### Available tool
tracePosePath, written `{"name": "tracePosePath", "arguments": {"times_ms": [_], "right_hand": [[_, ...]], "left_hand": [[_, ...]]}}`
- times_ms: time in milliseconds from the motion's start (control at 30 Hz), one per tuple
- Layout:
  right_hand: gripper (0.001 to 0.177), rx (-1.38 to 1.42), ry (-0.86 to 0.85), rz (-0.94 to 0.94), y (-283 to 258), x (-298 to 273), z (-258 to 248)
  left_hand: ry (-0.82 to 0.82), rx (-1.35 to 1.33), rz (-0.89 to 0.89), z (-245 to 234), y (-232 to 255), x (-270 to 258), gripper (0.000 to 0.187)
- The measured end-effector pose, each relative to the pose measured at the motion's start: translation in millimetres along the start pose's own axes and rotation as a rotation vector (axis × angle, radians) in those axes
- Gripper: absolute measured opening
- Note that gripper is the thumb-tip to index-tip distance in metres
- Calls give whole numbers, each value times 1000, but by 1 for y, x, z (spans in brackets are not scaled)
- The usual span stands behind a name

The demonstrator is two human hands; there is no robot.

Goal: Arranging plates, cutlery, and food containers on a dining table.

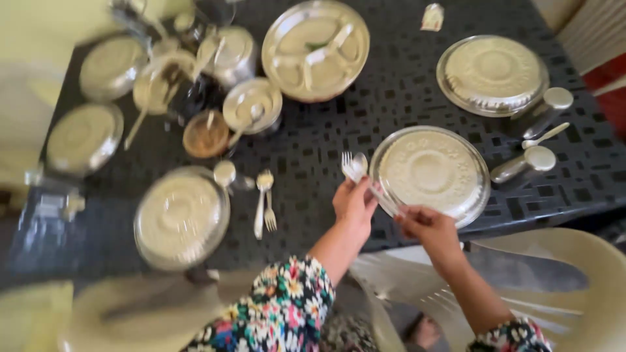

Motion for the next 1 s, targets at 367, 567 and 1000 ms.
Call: {"name": "tracePosePath", "arguments": {"times_ms": [367,567,1000], "right_hand": [[19,160,-45,-127,-85,50,-191],[14,352,-106,-505,52,274,-514],[13,-727,-104,-73,56,308,-557]], "left_hand": [[-47,-5,60,104,-66,-56,30],[-28,88,47,127,-90,-43,32],[45,703,262,184,-186,-27,71]]}}
Point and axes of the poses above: each hand's wrist, its own x-axis towards the middle knuckle, its own z-axis out of the palm, y = z × x, the point moved 1 cm from there along x, towards the middle knuckle, and after that the axes turned 9 degrees about -z, right-handed, at the moved point
